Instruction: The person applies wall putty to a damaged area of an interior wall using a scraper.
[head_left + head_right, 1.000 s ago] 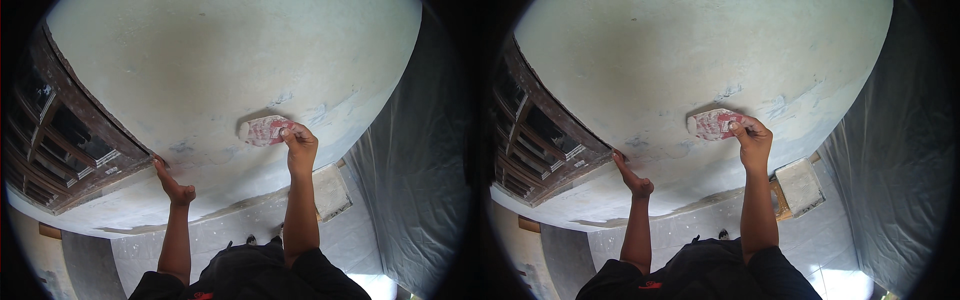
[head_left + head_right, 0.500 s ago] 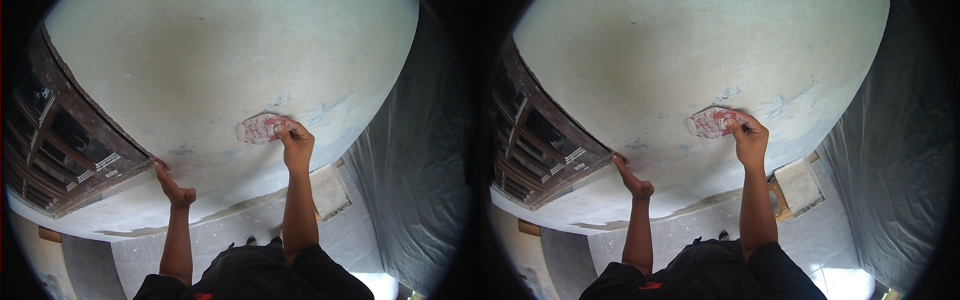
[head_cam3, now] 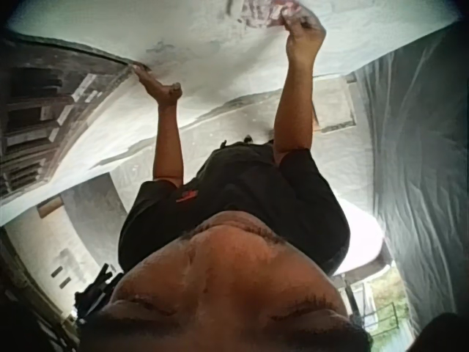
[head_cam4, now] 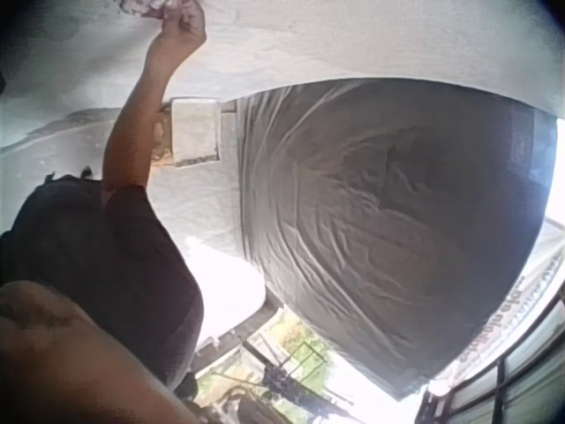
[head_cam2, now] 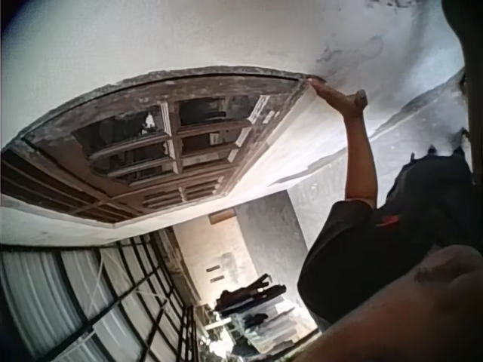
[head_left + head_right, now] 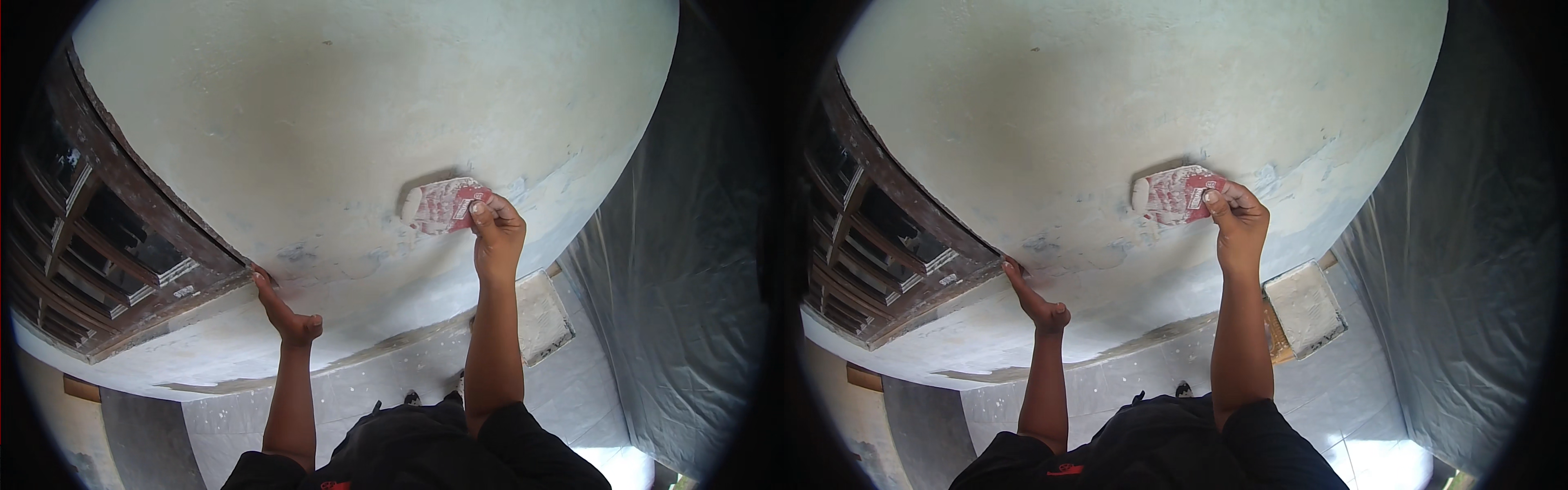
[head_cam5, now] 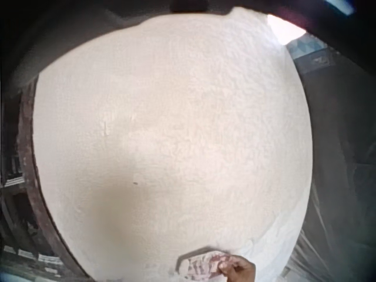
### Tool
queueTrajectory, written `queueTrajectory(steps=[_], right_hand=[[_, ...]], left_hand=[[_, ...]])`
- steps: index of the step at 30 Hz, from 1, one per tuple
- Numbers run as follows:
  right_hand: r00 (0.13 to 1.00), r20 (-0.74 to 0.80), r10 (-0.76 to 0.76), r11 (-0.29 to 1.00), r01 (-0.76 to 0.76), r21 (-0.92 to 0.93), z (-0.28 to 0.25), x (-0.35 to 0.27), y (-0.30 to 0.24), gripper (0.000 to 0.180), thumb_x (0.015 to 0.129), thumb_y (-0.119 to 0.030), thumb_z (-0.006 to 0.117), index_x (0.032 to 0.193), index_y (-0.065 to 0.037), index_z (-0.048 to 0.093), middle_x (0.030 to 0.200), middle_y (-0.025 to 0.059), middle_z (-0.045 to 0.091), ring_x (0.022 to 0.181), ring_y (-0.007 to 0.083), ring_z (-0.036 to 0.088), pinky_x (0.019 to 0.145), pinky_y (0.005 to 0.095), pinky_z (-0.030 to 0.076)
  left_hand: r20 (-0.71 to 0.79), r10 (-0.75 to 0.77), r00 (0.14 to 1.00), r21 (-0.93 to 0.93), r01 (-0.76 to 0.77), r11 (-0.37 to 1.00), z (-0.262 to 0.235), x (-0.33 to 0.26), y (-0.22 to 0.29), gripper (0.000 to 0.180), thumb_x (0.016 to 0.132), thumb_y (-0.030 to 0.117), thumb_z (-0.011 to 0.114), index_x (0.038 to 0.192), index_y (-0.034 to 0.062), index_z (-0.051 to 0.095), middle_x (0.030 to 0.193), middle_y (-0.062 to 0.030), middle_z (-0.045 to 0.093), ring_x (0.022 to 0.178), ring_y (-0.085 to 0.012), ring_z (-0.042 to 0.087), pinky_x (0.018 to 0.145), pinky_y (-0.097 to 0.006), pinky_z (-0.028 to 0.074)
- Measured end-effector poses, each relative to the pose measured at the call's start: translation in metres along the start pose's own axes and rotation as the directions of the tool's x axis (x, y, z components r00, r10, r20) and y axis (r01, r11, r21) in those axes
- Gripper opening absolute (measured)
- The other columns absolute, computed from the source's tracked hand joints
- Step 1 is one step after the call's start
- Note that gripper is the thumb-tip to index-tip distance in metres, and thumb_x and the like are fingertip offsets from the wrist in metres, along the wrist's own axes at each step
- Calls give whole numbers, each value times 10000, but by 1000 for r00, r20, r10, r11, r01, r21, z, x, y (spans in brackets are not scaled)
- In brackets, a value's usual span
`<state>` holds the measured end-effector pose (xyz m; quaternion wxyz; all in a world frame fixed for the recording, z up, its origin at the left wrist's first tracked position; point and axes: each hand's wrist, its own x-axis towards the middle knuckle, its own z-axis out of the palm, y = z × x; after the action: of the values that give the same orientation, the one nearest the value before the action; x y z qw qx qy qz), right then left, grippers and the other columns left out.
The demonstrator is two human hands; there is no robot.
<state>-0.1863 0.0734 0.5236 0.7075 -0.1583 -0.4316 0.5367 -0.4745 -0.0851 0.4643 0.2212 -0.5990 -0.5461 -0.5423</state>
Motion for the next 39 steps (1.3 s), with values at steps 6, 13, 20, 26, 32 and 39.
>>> queueTrajectory(steps=[6,13,20,26,32,39], right_hand=[[994,-104,-43,991,30,-129,13,7,-12,213,836,-66,715,1005,52,662,879,80,694,774,97,607,745,244,494],[998,61,2,998,2,-65,36,-2,-12,223,837,-40,706,1025,65,648,903,86,695,790,93,607,747,225,484],[1000,0,-17,998,17,-57,8,-7,-13,196,831,-46,714,994,48,661,865,67,688,753,77,592,705,216,477],[1000,-24,-18,981,13,-193,22,-4,7,197,839,-49,707,1010,43,669,844,50,682,744,76,581,696,219,471],[999,-39,-26,997,23,-72,-27,3,-12,175,838,-42,701,985,45,660,844,60,688,738,86,600,707,212,479],[993,-105,-45,976,21,-216,-5,13,-10,200,851,-58,696,1011,56,659,865,71,689,759,89,599,702,222,489]], left_hand=[[4,-7,1000,14,7,1000,-3,-3,-1,1165,782,798,415,1466,-71,51,1509,-284,172,1411,-371,206,1136,-461,179],[1,-26,1000,2,26,1000,-3,0,2,1194,758,818,426,1467,-69,55,1510,-284,169,1410,-378,201,1135,-471,179],[14,-16,1000,7,16,1000,-1,-4,1,1201,754,823,424,1468,-69,53,1508,-282,179,1406,-378,212,1131,-469,187],[6,-10,1000,-1,10,1000,-5,-2,0,1203,751,815,445,1468,-68,53,1509,-280,176,1408,-376,206,1131,-471,187],[20,0,1000,7,-1,1000,-4,-5,-1,1198,752,813,446,1470,-63,54,1510,-276,178,1408,-373,209,1130,-469,190],[13,-27,1000,-18,27,999,-4,-5,-3,1218,738,833,433,1469,-64,51,1509,-282,173,1407,-375,211,1129,-469,195]])
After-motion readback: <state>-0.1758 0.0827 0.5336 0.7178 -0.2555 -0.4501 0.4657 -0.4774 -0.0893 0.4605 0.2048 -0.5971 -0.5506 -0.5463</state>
